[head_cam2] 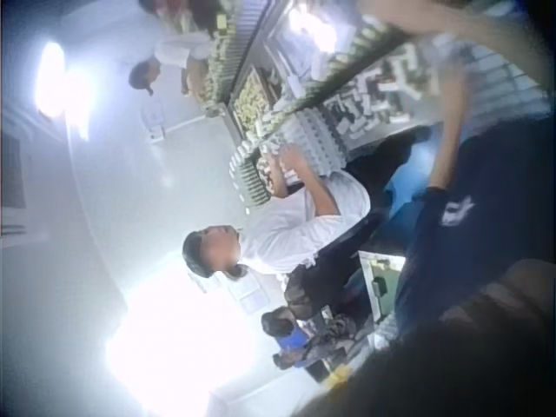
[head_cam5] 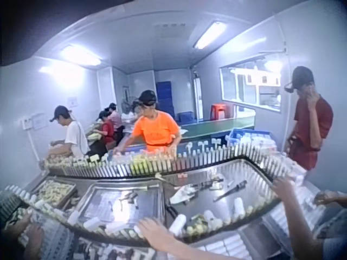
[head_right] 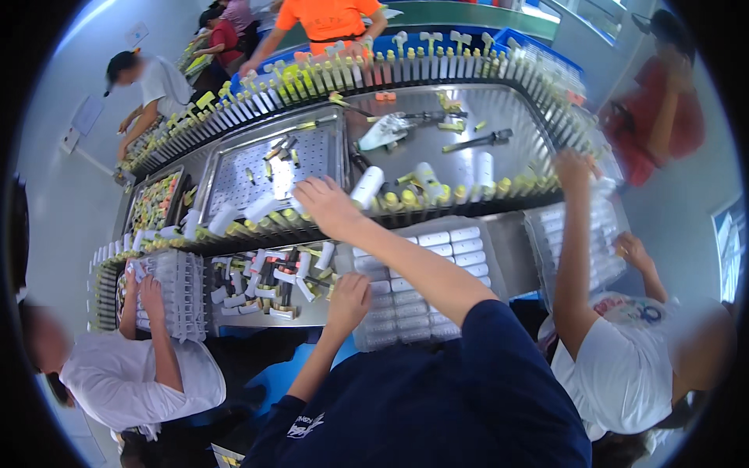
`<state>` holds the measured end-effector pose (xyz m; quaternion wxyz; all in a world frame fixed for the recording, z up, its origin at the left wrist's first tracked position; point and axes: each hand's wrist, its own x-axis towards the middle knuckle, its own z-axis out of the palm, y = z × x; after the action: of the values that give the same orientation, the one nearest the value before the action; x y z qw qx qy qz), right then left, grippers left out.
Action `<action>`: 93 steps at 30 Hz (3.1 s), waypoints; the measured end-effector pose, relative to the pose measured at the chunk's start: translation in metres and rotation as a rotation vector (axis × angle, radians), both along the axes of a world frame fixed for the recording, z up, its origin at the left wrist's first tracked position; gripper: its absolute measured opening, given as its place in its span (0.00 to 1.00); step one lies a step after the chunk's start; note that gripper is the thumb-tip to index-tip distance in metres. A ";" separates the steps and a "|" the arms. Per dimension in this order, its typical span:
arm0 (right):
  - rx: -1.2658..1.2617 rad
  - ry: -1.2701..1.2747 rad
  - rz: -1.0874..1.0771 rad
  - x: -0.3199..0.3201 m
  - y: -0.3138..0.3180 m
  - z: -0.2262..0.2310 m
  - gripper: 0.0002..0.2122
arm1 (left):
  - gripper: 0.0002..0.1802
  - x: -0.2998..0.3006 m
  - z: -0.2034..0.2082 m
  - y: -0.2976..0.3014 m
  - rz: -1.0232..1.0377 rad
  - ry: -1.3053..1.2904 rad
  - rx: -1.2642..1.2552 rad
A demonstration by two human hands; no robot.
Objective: The person repeatedly picks small white bottles from a tray and places them into a clear plastic organizer. They also handle yellow caps and other small components on a metal table, arranging them into rows. The task is performed by hand without visible tools.
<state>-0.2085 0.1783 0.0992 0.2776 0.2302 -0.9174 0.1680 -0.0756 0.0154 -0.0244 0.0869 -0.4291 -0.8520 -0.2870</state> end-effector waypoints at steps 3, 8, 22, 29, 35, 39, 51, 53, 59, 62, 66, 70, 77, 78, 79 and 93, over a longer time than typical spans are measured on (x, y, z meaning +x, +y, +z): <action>0.057 -0.018 -0.048 -0.008 -0.025 -0.007 0.31 | 0.17 0.010 0.024 0.020 -0.123 -0.103 -0.145; 0.061 0.052 0.183 0.070 -0.045 0.012 0.31 | 0.20 -0.008 -0.016 0.023 -0.103 -0.264 -0.045; -0.044 -0.445 -0.309 0.313 0.126 -0.073 0.16 | 0.23 -0.139 0.178 0.026 0.062 0.234 -0.048; -0.042 -0.436 -0.356 0.299 0.129 -0.104 0.17 | 0.19 -0.162 0.163 0.020 0.063 0.131 -0.114; 0.120 -0.465 -0.336 0.290 0.126 -0.103 0.16 | 0.19 -0.179 0.145 -0.018 0.138 0.272 -0.074; 0.035 -0.487 -0.333 0.288 0.116 -0.073 0.14 | 0.25 -0.183 0.141 -0.034 0.295 0.331 -0.065; -0.512 -0.014 -0.745 0.166 0.182 0.063 0.14 | 0.21 -0.031 0.080 0.007 0.113 0.235 0.109; -0.373 -0.173 -0.629 0.154 0.183 0.089 0.13 | 0.20 -0.013 0.070 0.027 0.054 0.184 0.137; 0.121 -0.362 -0.276 0.136 0.193 0.104 0.17 | 0.19 -0.004 0.038 0.051 -0.091 0.044 0.129; 0.115 -0.343 -0.131 0.120 0.160 0.102 0.17 | 0.19 -0.004 0.021 0.047 -0.062 0.034 0.015; 0.129 -0.264 0.021 0.084 0.122 0.097 0.17 | 0.19 -0.014 0.000 0.043 0.017 0.007 -0.026; 0.125 -0.147 0.015 0.042 0.093 0.042 0.18 | 0.18 -0.040 0.007 0.043 -0.010 0.036 -0.116; 0.052 0.072 -0.111 0.048 0.031 0.013 0.29 | 0.19 -0.053 0.014 0.063 -0.008 0.006 -0.172; -0.027 0.056 -0.097 0.067 0.028 0.015 0.28 | 0.19 -0.056 0.003 0.057 -0.025 0.039 -0.071; -0.103 0.041 -0.079 0.093 0.025 0.022 0.28 | 0.19 -0.058 -0.004 0.053 -0.037 0.070 0.033; -0.037 -0.331 -0.352 0.272 0.078 -0.099 0.18 | 0.20 -0.064 0.195 0.166 -0.140 0.013 0.306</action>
<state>0.0640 0.2560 0.0003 0.1527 0.0310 -0.9732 0.1691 -0.1398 0.1817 0.1706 0.1366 -0.4711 -0.7657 -0.4161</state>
